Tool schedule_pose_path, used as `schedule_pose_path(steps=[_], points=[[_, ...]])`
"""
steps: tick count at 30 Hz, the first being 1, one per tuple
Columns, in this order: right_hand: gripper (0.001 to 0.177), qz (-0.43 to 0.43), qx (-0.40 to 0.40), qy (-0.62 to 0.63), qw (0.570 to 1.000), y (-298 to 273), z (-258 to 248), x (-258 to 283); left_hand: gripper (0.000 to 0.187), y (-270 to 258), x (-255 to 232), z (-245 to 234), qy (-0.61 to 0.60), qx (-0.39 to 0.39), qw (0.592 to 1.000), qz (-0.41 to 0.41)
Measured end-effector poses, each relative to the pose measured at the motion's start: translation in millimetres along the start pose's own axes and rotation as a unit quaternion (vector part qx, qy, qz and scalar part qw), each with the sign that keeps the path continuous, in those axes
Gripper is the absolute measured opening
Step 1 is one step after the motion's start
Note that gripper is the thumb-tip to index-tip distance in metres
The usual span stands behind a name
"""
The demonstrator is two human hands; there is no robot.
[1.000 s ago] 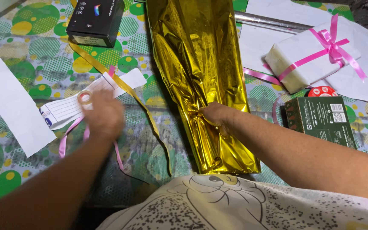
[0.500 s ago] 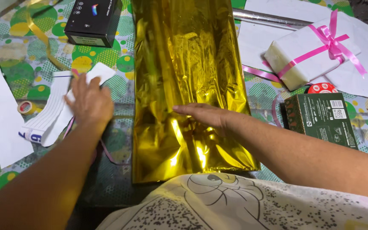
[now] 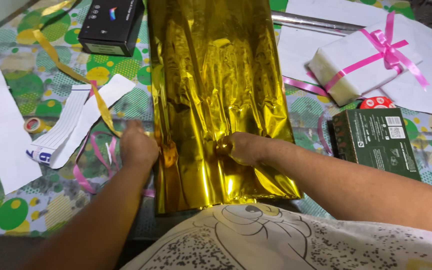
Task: The person finishes tying a pink ribbon on a white-wrapped gift, then places it aside. They pick up a black box and a green box, measure them against a roll of gold wrapping paper, and begin wrapping the green box in gold paper, folding and taping the edges.
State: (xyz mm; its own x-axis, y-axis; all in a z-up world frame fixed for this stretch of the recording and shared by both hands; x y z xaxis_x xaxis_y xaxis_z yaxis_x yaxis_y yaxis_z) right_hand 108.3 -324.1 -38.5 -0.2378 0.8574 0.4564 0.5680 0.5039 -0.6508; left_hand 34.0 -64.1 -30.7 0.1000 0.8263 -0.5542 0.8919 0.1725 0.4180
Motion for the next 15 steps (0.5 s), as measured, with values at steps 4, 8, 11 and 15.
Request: schedule_pose_path(steps=[4,8,11,15], points=[[0.055,-0.028,0.014,-0.064,0.997,-7.7,-9.0,15.6,0.038,-7.8,21.8,35.8,-0.153,0.107,0.977,-0.099],[0.037,-0.001,0.021,-0.059,0.998,-8.7,-5.7,22.0,0.064,7.9,9.2,65.2,-0.374,0.053,0.891,-0.251],[0.042,0.018,0.025,-0.086,0.996,-5.2,-6.1,17.1,0.075,23.2,0.1,20.7,0.026,-0.071,0.985,-0.158],[0.052,-0.04,0.0,-0.097,0.994,-1.5,-9.0,22.7,0.06,20.2,4.5,35.4,-0.133,0.096,0.923,-0.347]])
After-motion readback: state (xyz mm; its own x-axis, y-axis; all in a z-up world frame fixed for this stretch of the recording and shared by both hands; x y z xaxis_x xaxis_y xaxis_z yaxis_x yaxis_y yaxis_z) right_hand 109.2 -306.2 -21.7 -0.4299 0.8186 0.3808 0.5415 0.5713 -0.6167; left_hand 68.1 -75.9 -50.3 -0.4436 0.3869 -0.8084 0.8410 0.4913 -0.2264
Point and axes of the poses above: each hand's wrist, its own y-axis towards the middle knuckle, its own z-axis out of the palm, x = y × z, the point moved 6 cm from there along y, towards the middle knuckle, and after that the axes turned 9 degrees about z, right-handed, at the moved point
